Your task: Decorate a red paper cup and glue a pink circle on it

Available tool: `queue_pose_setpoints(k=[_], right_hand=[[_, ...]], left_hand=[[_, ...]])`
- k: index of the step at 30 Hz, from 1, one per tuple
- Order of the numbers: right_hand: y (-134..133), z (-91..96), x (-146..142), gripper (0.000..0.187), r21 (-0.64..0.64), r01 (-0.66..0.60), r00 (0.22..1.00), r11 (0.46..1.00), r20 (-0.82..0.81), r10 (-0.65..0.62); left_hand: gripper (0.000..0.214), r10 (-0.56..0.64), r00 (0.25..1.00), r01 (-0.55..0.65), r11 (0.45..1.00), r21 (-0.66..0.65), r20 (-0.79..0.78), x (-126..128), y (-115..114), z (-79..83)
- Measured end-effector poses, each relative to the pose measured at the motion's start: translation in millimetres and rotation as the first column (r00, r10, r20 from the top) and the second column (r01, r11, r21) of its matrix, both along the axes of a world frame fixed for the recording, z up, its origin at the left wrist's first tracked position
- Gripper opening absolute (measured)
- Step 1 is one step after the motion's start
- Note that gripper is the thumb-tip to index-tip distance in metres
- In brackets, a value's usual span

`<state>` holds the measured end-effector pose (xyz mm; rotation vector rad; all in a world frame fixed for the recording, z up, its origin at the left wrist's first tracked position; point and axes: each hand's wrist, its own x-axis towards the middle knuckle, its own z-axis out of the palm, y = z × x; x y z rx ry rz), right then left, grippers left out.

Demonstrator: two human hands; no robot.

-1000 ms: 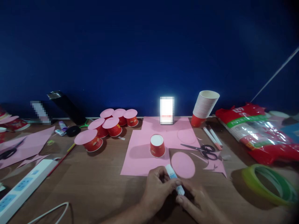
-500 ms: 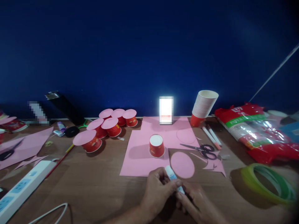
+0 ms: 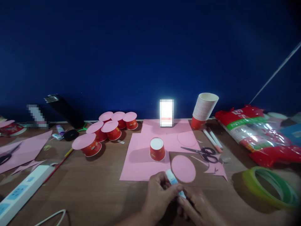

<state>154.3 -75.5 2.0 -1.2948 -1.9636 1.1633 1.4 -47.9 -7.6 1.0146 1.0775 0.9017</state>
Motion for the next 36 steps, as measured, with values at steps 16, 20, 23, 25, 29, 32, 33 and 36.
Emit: queue_pose_setpoints(k=[16, 20, 23, 25, 29, 32, 33, 36], right_hand=[[4.8, -6.2, 2.7, 0.049, -0.04, -0.097, 0.995, 0.995, -0.021, 0.096], [5.2, -7.3, 2.4, 0.051, -0.062, -0.101, 0.994, 0.993, -0.04, 0.099], [5.7, -7.4, 2.7, 0.052, -0.074, -0.102, 0.994, 0.992, -0.033, 0.1], [5.6, -7.3, 3.2, 0.052, -0.082, -0.107, 0.994, 0.991, -0.03, 0.105], [4.9, -6.6, 3.9, 0.046, -0.059, -0.099, 0.995, 0.993, -0.017, 0.099], [4.8, -6.2, 3.9, 0.045, -0.045, -0.109, 0.994, 0.993, -0.022, 0.108], [4.7, -6.1, 3.9, 0.044, -0.055, -0.11, 0.994, 0.992, -0.023, 0.109], [4.1, -5.4, 3.5, 0.043, -0.083, -0.101, 0.995, 0.991, -0.019, 0.1]], left_hand=[[0.035, 0.037, 0.999, -0.037, 0.999, 0.025, 0.018, 1.1, -1.4, 5.7], [0.033, 0.048, 0.998, -0.049, 0.998, 0.049, 0.026, 1.6, -1.6, 7.3], [0.032, 0.057, 0.998, -0.058, 0.997, 0.051, 0.023, 1.2, -1.5, 7.1], [0.032, 0.05, 0.999, -0.05, 0.998, 0.049, 0.008, 1.3, -1.4, 6.7], [0.033, 0.047, 0.997, -0.049, 0.998, 0.031, 0.068, 3.5, -1.8, 7.8], [0.033, 0.061, 0.994, -0.062, 0.998, 0.008, 0.092, 4.9, -2.0, 9.0], [0.033, 0.058, 0.995, -0.059, 0.998, 0.003, 0.079, 4.8, -1.9, 9.0], [0.033, 0.047, 0.998, -0.048, 0.999, 0.013, 0.029, 3.4, -1.2, 8.0]])
